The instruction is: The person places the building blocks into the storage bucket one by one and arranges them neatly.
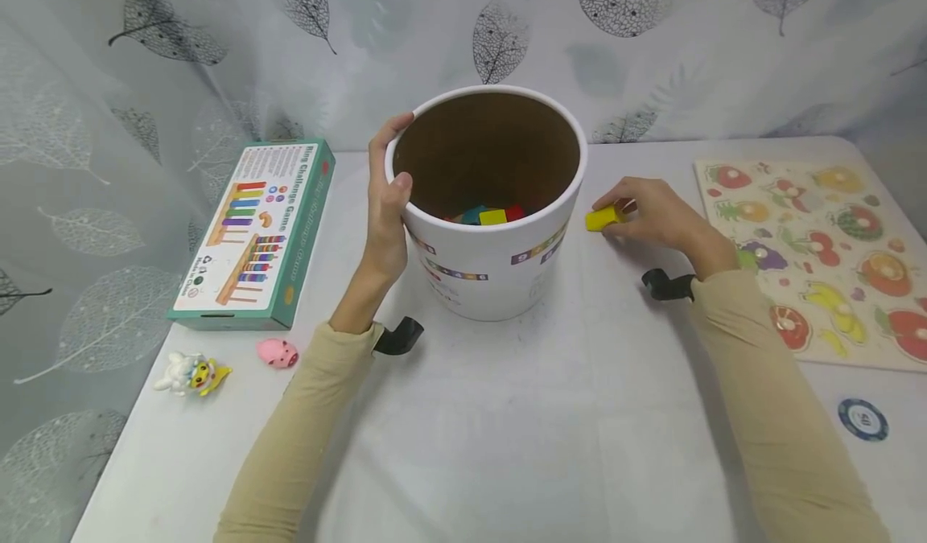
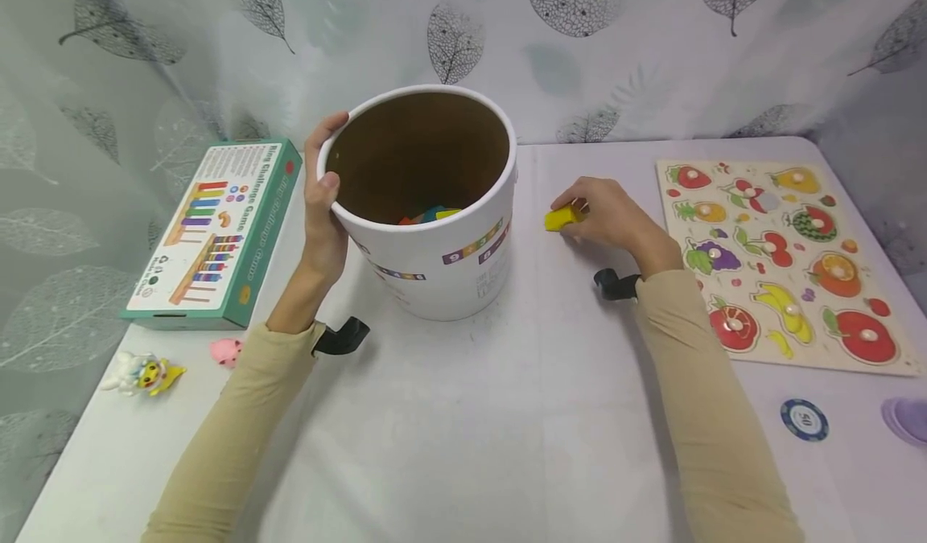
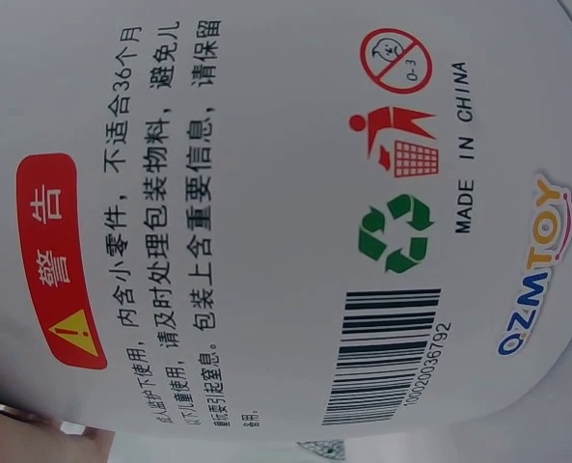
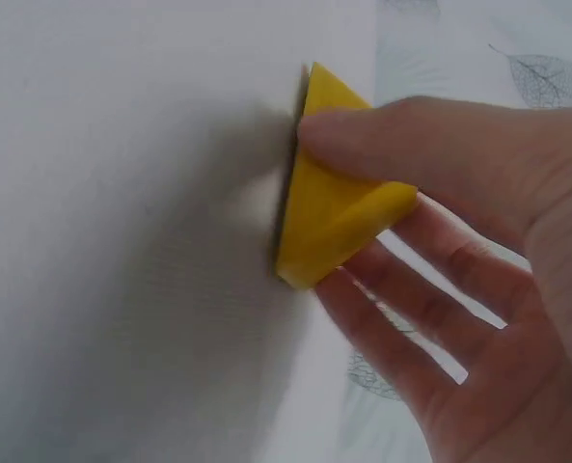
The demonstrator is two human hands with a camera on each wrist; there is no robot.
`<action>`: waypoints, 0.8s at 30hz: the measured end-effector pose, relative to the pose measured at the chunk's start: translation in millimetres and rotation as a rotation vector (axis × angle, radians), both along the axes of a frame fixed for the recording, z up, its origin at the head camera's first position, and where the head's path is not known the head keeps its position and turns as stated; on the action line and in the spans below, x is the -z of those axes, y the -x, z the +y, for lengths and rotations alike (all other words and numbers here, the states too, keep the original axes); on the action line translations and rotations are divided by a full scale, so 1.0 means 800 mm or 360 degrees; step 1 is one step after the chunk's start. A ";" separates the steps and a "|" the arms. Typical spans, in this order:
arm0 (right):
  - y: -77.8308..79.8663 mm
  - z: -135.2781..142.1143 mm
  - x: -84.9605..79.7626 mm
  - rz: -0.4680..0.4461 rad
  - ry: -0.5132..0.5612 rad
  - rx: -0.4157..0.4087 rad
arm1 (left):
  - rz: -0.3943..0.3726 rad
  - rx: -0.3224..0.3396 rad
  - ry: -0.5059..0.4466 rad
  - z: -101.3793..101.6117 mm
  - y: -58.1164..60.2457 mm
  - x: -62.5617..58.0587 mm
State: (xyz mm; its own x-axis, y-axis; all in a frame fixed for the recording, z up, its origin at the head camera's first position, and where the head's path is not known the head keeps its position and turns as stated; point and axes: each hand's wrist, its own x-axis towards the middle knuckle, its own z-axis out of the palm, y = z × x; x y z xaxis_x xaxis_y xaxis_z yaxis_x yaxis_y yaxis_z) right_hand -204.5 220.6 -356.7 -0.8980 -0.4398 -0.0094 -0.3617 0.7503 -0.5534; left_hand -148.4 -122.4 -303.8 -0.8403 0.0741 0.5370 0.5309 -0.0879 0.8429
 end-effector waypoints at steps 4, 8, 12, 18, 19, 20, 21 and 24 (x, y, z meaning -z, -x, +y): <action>-0.004 0.002 -0.015 0.0120 -0.0006 0.0000 | 0.0007 -0.0001 0.0003 0.001 0.000 0.000; -0.015 0.000 -0.051 0.0346 -0.0001 0.0041 | 0.0001 0.0001 0.0007 0.001 -0.001 0.000; -0.032 -0.011 -0.104 0.0587 0.0243 0.0179 | -0.0006 0.0002 0.0003 0.000 -0.002 0.001; -0.057 -0.040 -0.173 0.0954 0.0888 0.0015 | -0.0002 0.0006 -0.0010 0.001 -0.002 0.000; -0.061 -0.046 -0.180 0.0991 0.0920 -0.0058 | -0.0002 0.0009 -0.0013 0.001 -0.002 0.000; -0.065 -0.053 -0.186 0.1026 0.0913 -0.0116 | -0.0002 0.0010 -0.0012 0.001 -0.002 0.000; -0.069 -0.061 -0.191 0.1010 0.0936 -0.0141 | -0.0001 0.0009 -0.0010 0.001 -0.001 0.000; -0.076 -0.083 -0.195 0.0917 0.0948 -0.0204 | -0.0002 0.0005 -0.0004 0.001 -0.001 0.001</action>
State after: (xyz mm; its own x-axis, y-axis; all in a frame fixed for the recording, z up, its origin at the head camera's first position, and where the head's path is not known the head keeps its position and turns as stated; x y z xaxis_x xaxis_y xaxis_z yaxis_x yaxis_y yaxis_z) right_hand -143.7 153.9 -200.3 -0.6340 -0.3249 0.7018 -0.7717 0.3249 -0.5467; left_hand -147.2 -121.6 -304.4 -0.8406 0.0751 0.5364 0.5298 -0.0918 0.8432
